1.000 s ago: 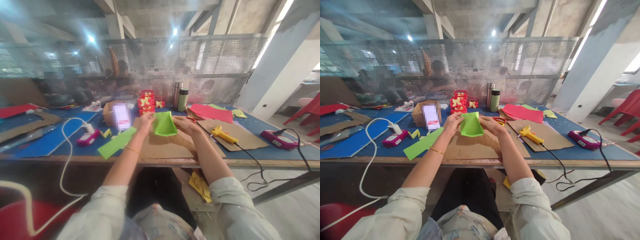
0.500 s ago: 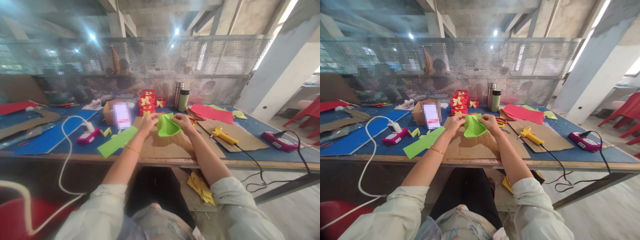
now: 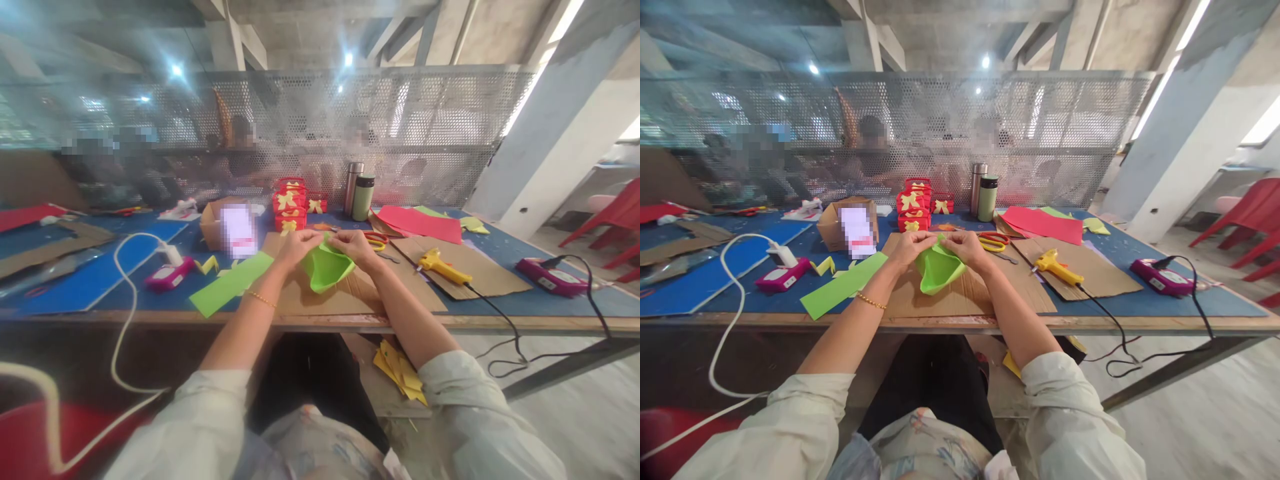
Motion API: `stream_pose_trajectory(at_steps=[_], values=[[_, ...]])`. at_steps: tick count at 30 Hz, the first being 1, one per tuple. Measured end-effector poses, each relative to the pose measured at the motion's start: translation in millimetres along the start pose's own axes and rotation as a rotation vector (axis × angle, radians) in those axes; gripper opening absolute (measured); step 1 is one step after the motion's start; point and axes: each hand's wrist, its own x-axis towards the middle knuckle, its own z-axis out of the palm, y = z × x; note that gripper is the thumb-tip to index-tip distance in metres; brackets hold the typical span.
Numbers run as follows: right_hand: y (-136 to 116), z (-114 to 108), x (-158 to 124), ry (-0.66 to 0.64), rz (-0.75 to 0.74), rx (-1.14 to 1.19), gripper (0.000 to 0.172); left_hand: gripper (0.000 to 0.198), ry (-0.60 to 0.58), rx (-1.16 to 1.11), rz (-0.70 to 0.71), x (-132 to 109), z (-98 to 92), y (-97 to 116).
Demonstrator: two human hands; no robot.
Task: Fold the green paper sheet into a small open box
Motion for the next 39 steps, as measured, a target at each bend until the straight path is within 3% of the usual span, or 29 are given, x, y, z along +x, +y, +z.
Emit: stream_pose_trajectory(at_steps=[10, 17, 21, 27, 33, 39], values=[[11.3, -8.2, 8.7, 0.151, -0.049, 0.022, 0.036, 0.018, 0.027, 0.106, 0.034, -2.8, -0.8, 4.7], [16.2, -9.3, 8.7, 0.097, 0.017, -0.006, 0.042, 0.019, 0.017, 0.135, 0.020, -3.6, -1.3, 5.4], [14.4, -10.7, 8.9, 0.151, 0.023, -0.081, 0.043, 0.019, -0.037, 0.124, -0.013, -4.3, -1.7, 5.8], [15.8, -8.1, 10.2, 0.171, 0.051, -0.151, 0.053, 0.019, -0.218, 0.109, -0.114, -5.6, -1.7, 5.7], [22.9, 2.1, 13.0, 0.116, 0.066, 0.024, 0.016, 0.020, -0.258, 0.235, -0.037, -1.2, -1.0, -5.9], [19.1, 1.7, 11.6, 0.059, 0.127, -0.020, 0.013, 0.017, -0.292, 0.334, -0.018, 2.8, -1.9, -9.6]])
